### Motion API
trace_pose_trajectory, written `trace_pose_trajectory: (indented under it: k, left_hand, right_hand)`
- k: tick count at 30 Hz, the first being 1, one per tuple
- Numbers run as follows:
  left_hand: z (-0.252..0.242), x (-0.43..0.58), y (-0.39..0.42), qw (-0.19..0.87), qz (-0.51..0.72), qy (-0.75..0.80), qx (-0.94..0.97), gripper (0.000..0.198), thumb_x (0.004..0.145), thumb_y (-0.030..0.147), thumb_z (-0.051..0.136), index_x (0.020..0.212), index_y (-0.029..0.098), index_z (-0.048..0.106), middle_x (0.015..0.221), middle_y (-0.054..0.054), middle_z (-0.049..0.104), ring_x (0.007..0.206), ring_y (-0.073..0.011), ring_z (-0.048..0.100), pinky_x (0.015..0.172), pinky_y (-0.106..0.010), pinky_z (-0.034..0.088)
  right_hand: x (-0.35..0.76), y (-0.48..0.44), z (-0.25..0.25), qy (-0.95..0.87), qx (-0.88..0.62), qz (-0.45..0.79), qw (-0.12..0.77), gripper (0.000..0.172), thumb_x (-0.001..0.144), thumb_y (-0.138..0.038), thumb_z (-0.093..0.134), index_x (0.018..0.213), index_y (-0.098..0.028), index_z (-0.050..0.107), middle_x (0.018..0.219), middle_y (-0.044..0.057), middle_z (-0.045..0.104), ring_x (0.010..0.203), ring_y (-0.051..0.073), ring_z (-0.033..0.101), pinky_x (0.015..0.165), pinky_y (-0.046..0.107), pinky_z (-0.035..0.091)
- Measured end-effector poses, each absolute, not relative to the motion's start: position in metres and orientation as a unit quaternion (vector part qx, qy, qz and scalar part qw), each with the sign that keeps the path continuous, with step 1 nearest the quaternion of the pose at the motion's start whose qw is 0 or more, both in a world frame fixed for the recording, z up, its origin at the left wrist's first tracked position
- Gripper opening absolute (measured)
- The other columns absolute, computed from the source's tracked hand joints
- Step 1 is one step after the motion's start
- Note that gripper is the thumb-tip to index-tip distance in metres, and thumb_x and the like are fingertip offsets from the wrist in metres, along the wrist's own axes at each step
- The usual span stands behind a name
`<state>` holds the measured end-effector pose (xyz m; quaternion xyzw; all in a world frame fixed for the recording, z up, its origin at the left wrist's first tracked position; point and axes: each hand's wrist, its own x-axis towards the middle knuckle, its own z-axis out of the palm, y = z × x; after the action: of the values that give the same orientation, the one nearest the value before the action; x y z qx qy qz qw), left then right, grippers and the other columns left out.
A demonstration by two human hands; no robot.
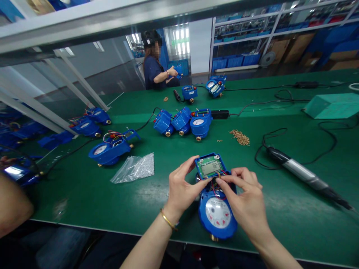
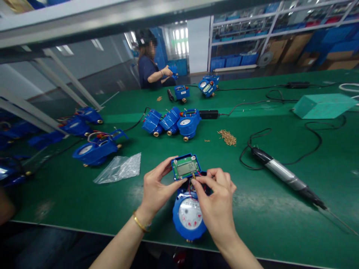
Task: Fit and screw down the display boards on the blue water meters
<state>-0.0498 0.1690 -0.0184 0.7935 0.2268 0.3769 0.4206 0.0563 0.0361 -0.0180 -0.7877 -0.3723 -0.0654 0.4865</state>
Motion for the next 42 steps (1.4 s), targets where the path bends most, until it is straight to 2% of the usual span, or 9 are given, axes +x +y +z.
trace_pose_trajectory:
  k: [9, 13, 17, 23, 26, 30, 38, 42]
  left_hand:
    - [-0.026, -0.049, 0.165, 0.579, 0.344, 0.273, 0.687, 0.059, 0.064, 0.026, 0.089, 0.118, 0.017, 0.068, 0.117, -0.008, 0.076, 0.11, -0.026, 0.072, 0.102, -0.039, 0.057]
    - [-0.025, -0.044, 0.165, 0.665, 0.301, 0.284, 0.622, 0.054, 0.062, 0.025, 0.088, 0.109, 0.016, 0.063, 0.112, -0.011, 0.075, 0.109, -0.0252, 0.071, 0.102, -0.039, 0.055]
    - [-0.025, -0.041, 0.168, 0.696, 0.285, 0.271, 0.6, 0.052, 0.061, 0.024, 0.088, 0.103, 0.017, 0.057, 0.108, -0.009, 0.072, 0.105, -0.0232, 0.07, 0.098, -0.036, 0.054]
    - [-0.028, -0.042, 0.181, 0.715, 0.24, 0.199, 0.625, 0.058, 0.066, 0.026, 0.085, 0.116, 0.018, 0.056, 0.121, -0.01, 0.066, 0.115, -0.0239, 0.065, 0.102, -0.035, 0.049]
    - [-0.024, -0.041, 0.186, 0.706, 0.21, 0.169, 0.656, 0.054, 0.067, 0.028, 0.085, 0.112, 0.017, 0.058, 0.116, -0.008, 0.066, 0.112, -0.0248, 0.065, 0.1, -0.034, 0.05]
    - [-0.02, -0.038, 0.185, 0.653, 0.208, 0.18, 0.706, 0.054, 0.066, 0.037, 0.088, 0.106, 0.018, 0.057, 0.105, -0.005, 0.068, 0.1, -0.0223, 0.067, 0.088, -0.03, 0.051]
    - [-0.019, -0.029, 0.177, 0.538, 0.258, 0.247, 0.764, 0.05, 0.063, 0.046, 0.087, 0.092, 0.02, 0.056, 0.083, 0.002, 0.065, 0.078, -0.0169, 0.061, 0.068, -0.024, 0.045]
    - [-0.022, -0.026, 0.175, 0.523, 0.28, 0.256, 0.763, 0.044, 0.067, 0.046, 0.084, 0.09, 0.02, 0.056, 0.08, 0.002, 0.064, 0.074, -0.0153, 0.059, 0.066, -0.023, 0.044]
  right_hand:
    - [0.056, 0.038, -0.03, -0.352, -0.777, -0.017, 0.522, 0.035, 0.089, -0.055, 0.064, 0.071, -0.027, 0.077, 0.095, 0.008, 0.062, 0.096, 0.029, 0.053, 0.084, 0.045, 0.038]
    - [0.056, 0.04, -0.031, -0.343, -0.78, -0.016, 0.524, 0.036, 0.088, -0.055, 0.065, 0.068, -0.027, 0.076, 0.097, 0.008, 0.064, 0.1, 0.03, 0.053, 0.088, 0.047, 0.038]
    - [0.06, 0.044, -0.032, -0.332, -0.781, -0.014, 0.529, 0.039, 0.086, -0.059, 0.065, 0.066, -0.026, 0.075, 0.096, 0.009, 0.066, 0.098, 0.03, 0.054, 0.087, 0.047, 0.038]
    - [0.062, 0.044, -0.036, -0.361, -0.758, -0.017, 0.542, 0.033, 0.085, -0.057, 0.069, 0.07, -0.028, 0.077, 0.088, 0.005, 0.072, 0.098, 0.029, 0.054, 0.087, 0.046, 0.04]
    - [0.062, 0.044, -0.038, -0.365, -0.763, -0.02, 0.533, 0.034, 0.085, -0.057, 0.068, 0.07, -0.028, 0.077, 0.082, 0.005, 0.072, 0.097, 0.029, 0.053, 0.086, 0.046, 0.041]
    - [0.063, 0.043, -0.037, -0.373, -0.772, -0.031, 0.514, 0.037, 0.089, -0.055, 0.064, 0.069, -0.027, 0.076, 0.077, 0.006, 0.072, 0.094, 0.029, 0.053, 0.084, 0.045, 0.041]
    - [0.062, 0.045, -0.035, -0.399, -0.781, -0.048, 0.478, 0.035, 0.091, -0.048, 0.061, 0.068, -0.026, 0.074, 0.077, 0.006, 0.072, 0.095, 0.029, 0.054, 0.083, 0.045, 0.039]
    - [0.06, 0.044, -0.03, -0.415, -0.785, -0.072, 0.454, 0.036, 0.095, -0.046, 0.058, 0.069, -0.025, 0.073, 0.077, 0.005, 0.072, 0.095, 0.029, 0.055, 0.085, 0.045, 0.037]
